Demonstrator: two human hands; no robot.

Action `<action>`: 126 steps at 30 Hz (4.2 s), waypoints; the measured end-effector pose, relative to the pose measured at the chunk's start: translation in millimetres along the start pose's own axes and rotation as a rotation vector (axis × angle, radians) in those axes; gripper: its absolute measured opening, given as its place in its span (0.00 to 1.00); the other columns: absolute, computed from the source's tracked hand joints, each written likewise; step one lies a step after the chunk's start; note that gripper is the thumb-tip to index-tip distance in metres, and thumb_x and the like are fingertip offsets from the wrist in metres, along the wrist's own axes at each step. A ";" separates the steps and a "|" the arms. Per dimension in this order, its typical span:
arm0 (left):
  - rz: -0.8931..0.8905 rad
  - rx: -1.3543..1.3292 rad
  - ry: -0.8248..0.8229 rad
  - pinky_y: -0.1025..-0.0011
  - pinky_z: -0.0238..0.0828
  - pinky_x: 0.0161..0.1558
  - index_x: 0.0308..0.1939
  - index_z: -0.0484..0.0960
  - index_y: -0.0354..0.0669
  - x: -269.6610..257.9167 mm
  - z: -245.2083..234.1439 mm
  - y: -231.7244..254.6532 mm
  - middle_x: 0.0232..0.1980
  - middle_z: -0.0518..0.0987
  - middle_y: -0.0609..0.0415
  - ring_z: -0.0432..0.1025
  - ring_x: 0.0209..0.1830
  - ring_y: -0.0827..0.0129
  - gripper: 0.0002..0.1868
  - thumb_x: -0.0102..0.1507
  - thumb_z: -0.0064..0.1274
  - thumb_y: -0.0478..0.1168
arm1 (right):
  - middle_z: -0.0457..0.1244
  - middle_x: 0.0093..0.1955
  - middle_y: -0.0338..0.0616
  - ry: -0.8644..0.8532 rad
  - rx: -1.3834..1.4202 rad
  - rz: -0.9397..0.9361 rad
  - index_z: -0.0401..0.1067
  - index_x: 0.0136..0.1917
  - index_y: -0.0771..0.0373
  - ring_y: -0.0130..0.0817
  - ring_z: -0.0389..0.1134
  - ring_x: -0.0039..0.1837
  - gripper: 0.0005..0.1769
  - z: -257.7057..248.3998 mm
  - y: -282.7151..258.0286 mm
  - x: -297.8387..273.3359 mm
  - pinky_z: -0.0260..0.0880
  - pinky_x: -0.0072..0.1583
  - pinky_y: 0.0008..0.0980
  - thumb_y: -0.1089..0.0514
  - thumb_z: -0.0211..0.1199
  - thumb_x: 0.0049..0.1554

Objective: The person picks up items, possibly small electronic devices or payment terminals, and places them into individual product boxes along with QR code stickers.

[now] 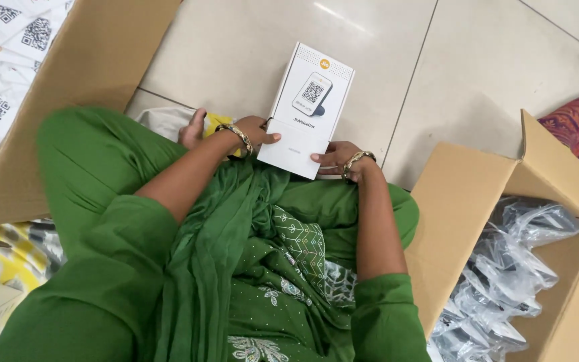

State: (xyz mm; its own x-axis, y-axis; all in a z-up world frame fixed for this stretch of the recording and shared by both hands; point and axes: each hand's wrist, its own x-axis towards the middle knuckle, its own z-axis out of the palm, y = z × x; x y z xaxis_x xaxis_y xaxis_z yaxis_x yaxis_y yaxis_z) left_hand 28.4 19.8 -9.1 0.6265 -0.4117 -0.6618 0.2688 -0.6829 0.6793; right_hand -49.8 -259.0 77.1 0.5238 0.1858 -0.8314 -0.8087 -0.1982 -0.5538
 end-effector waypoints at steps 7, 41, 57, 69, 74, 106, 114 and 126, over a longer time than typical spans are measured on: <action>0.229 0.382 0.472 0.57 0.62 0.65 0.80 0.44 0.44 -87.4 -8.0 71.8 0.78 0.55 0.36 0.60 0.71 0.43 0.65 0.48 0.73 0.44 | 0.60 0.74 0.53 0.487 -0.479 -0.272 0.39 0.83 0.62 0.48 0.66 0.70 0.81 31.2 -15.9 -6.3 0.70 0.68 0.38 0.52 0.83 0.26; 0.862 1.091 0.922 0.55 0.71 0.63 0.64 0.72 0.28 -4.4 32.1 37.0 0.66 0.72 0.23 0.67 0.70 0.38 0.24 0.66 0.47 0.38 | 0.55 0.69 0.87 1.260 -1.670 -0.610 0.53 0.74 0.84 0.75 0.62 0.70 0.33 56.8 17.6 90.0 0.76 0.52 0.47 0.64 0.55 0.61; 0.989 1.228 0.856 0.56 0.78 0.52 0.54 0.81 0.26 -17.6 41.2 17.9 0.54 0.81 0.27 0.78 0.56 0.43 0.20 0.63 0.47 0.38 | 0.64 0.63 0.72 1.080 -1.509 -1.063 0.69 0.66 0.68 0.63 0.68 0.63 0.23 46.6 42.6 62.7 0.74 0.56 0.48 0.60 0.55 0.59; 1.122 1.447 0.649 0.44 0.76 0.53 0.61 0.74 0.20 -36.9 14.2 22.1 0.57 0.75 0.17 0.74 0.58 0.29 0.27 0.67 0.40 0.43 | 0.68 0.58 0.50 1.035 -1.544 -1.233 0.74 0.62 0.57 0.46 0.72 0.55 0.19 55.7 -7.2 -0.7 0.74 0.46 0.41 0.59 0.58 0.58; 0.974 1.575 0.596 0.42 0.58 0.62 0.72 0.60 0.39 117.5 -36.1 85.3 0.71 0.62 0.33 0.63 0.68 0.34 0.27 0.70 0.39 0.44 | 0.66 0.61 0.48 0.968 -1.564 -0.889 0.70 0.64 0.53 0.46 0.69 0.56 0.22 -45.3 -85.7 104.6 0.75 0.44 0.42 0.60 0.63 0.57; -0.029 1.219 0.005 0.40 0.47 0.72 0.80 0.50 0.32 38.0 -60.6 174.8 0.81 0.49 0.29 0.51 0.78 0.35 0.57 0.57 0.69 0.49 | 0.62 0.72 0.49 0.860 -0.916 -0.616 0.68 0.70 0.57 0.49 0.63 0.71 0.30 -120.5 -257.0 140.0 0.65 0.69 0.42 0.55 0.69 0.56; 0.065 1.238 -0.156 0.36 0.55 0.68 0.72 0.62 0.24 83.5 -53.5 147.5 0.79 0.50 0.25 0.54 0.75 0.27 0.34 0.65 0.56 0.36 | 0.41 0.86 0.42 1.004 -1.042 -0.392 0.48 0.81 0.56 0.41 0.40 0.85 0.47 -220.5 -405.8 244.6 0.64 0.70 0.48 0.51 0.69 0.56; 0.055 1.160 -0.078 0.38 0.50 0.70 0.77 0.47 0.25 95.1 -39.3 122.1 0.75 0.50 0.16 0.54 0.73 0.24 0.42 0.65 0.54 0.34 | 0.48 0.85 0.44 0.920 -1.461 -0.247 0.55 0.83 0.50 0.42 0.42 0.88 0.43 -218.9 -439.9 261.9 0.29 0.83 0.76 0.37 0.64 0.62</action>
State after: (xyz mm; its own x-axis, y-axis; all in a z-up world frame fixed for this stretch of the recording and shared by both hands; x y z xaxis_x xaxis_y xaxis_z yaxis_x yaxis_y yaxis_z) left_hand 149.6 -79.1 23.4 0.5592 -0.4662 -0.6855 -0.6132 -0.7891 0.0364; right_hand 501.7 -333.8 92.9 0.9742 -0.1145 -0.1943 -0.0777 -0.9792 0.1872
